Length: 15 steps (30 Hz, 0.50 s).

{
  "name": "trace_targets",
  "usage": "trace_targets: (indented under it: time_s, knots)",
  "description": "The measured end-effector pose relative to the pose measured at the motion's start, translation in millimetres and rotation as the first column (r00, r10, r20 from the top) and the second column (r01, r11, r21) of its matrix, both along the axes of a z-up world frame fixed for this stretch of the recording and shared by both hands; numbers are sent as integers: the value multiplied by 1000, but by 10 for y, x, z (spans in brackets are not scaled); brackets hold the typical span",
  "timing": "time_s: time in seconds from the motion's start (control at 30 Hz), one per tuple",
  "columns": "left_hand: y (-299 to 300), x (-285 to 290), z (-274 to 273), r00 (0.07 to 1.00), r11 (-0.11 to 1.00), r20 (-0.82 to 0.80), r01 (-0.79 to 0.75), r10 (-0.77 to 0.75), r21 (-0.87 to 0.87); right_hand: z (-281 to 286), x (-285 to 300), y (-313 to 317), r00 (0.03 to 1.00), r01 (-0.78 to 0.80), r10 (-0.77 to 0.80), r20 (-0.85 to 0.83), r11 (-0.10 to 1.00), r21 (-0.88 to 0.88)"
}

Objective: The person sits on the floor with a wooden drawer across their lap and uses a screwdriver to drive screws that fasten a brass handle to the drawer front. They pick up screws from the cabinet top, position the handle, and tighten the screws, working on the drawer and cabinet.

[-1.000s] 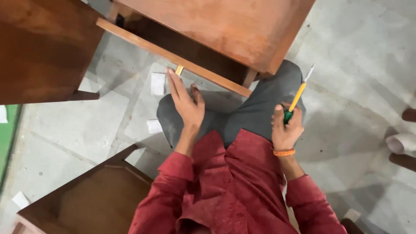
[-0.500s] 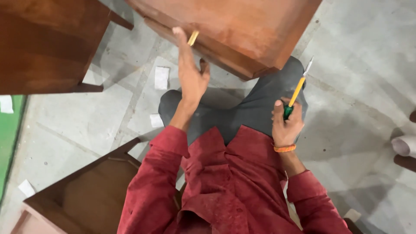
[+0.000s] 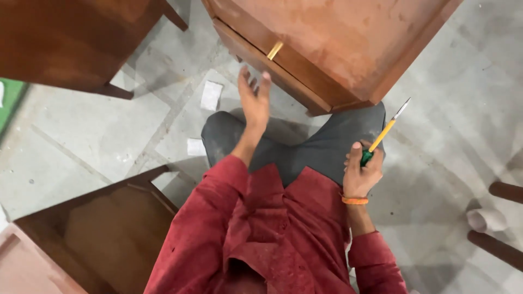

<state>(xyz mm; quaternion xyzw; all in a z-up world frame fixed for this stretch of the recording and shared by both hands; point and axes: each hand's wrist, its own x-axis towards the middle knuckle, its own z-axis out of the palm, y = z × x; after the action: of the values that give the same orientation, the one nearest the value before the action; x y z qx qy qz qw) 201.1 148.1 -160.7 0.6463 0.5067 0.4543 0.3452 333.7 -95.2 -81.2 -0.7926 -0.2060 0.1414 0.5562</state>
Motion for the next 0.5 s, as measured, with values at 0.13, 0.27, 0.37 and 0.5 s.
trace_targets:
  time_s: [0.13, 0.27, 0.37, 0.5]
  knots:
    - [194, 69, 74, 767, 665, 582, 289, 269, -689, -116, -14, -66, 999, -36, 37, -15, 997, 68]
    - [147, 149, 409, 667, 659, 697, 403, 263, -635, -43, -39, -42, 1000, 18, -17, -25, 999, 28]
    - [131, 144, 263, 730, 672, 660, 400, 177, -623, -41, -38, -51, 999, 9, -8, -32, 999, 35]
    - [131, 87, 417, 718, 658, 668, 407, 198, -633, -19, -70, -71, 999, -53, 52, 11, 997, 57]
